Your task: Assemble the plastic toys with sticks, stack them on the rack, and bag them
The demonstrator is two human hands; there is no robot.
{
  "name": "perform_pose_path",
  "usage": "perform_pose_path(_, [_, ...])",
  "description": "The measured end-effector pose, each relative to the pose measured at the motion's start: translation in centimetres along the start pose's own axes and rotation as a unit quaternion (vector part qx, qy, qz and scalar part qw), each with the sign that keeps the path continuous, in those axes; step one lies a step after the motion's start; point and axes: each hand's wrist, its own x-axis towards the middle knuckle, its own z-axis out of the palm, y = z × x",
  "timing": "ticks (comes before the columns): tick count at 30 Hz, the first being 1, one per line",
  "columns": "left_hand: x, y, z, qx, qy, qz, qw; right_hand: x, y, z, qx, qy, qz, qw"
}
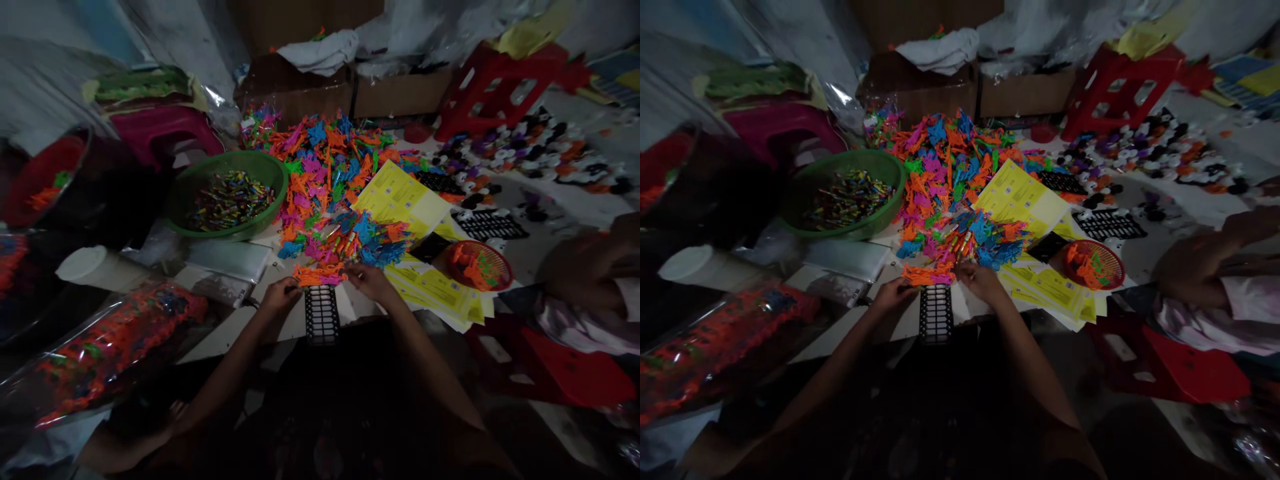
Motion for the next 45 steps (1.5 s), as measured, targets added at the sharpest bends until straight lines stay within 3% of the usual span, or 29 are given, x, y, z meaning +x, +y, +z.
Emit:
perform_pose_path(2, [1.5,-0.1,-1.3,-0.049,0.027,-0.006,0.998,2.2,-0.7,-1.6,-0.03,0.122,0.108,0.986])
perform_pose_path(4, [2.9,0.3,-1.9,-0.095,0.056,0.001,0.994,4.5,-1.6,-2.2,-0.07,0.196,0.184,0.961])
perform_pose_path(6, [4.2,1.1,-2.2,-0.13,0.068,0.002,0.989,6.5,-2.3,-2.3,-0.095,0.193,0.214,0.953])
perform_pose_path(9, [6.1,2.4,-2.7,-0.158,0.08,-0.024,0.984,7.9,-2.2,-2.6,-0.095,0.137,0.218,0.962])
perform_pose_path(11, [7.5,3.2,-3.2,-0.169,0.051,-0.041,0.983,7.5,-1.5,-3.5,-0.08,0.146,0.204,0.965])
perform_pose_path(15, [11.1,5.1,-2.8,-0.156,-0.101,-0.041,0.982,4.1,0.3,-5.2,0.047,0.304,0.131,0.943])
perform_pose_path(17, [13.2,6.2,-1.6,-0.11,-0.132,0.003,0.985,1.8,1.0,-4.8,0.15,0.343,0.098,0.922])
perform_pose_path(19, [15.4,7.1,-0.1,-0.053,-0.124,0.057,0.989,-0.5,1.7,-3.3,0.219,0.291,0.1,0.926])
perform_pose_path(21, [17.2,7.7,1.4,-0.019,-0.119,0.086,0.989,-2.4,2.2,-1.1,0.216,0.197,0.114,0.949])
perform_pose_path(24, [18.7,8.0,2.5,-0.006,-0.146,0.086,0.986,-3.7,2.7,1.8,0.076,0.135,0.093,0.984])
perform_pose_path(27, [19.0,8.0,1.8,0.0,-0.143,0.078,0.987,-3.7,2.5,2.7,-0.086,0.128,0.072,0.985])
perform_pose_path(30, [17.9,8.3,-1.0,-0.04,-0.107,0.08,0.99,-3.3,2.0,1.9,-0.163,0.078,0.098,0.979])
perform_pose_path(32, [15.9,8.7,-3.7,-0.097,-0.055,0.097,0.989,-3.3,1.9,1.0,-0.172,0.016,0.12,0.978])
perform_pose_path(35, [10.2,8.8,-7.0,-0.113,0.074,0.115,0.984,-3.7,2.3,0.1,-0.156,-0.053,0.138,0.977])
perform_pose_path(37, [5.2,8.3,-7.7,-0.088,0.149,0.067,0.983,-4.2,2.8,-0.2,-0.159,-0.061,0.14,0.975])
perform_pose_path(39, [0.3,7.4,-6.9,-0.061,0.16,0.025,0.985,-4.8,3.2,-0.4,-0.156,-0.055,0.155,0.974])
perform_pose_path(41, [-3.3,6.2,-4.9,-0.038,0.17,-0.007,0.985,-5.4,3.4,-0.6,-0.098,-0.023,0.169,0.98])
perform_pose_path(43, [-5.3,5.0,-2.3,-0.038,0.169,-0.032,0.984,-5.7,3.0,-0.4,0.033,0.063,0.171,0.983])
perform_pose_path(45, [-5.8,3.9,0.0,-0.057,0.174,-0.065,0.981,-5.8,2.0,0.4,0.203,0.163,0.155,0.953])
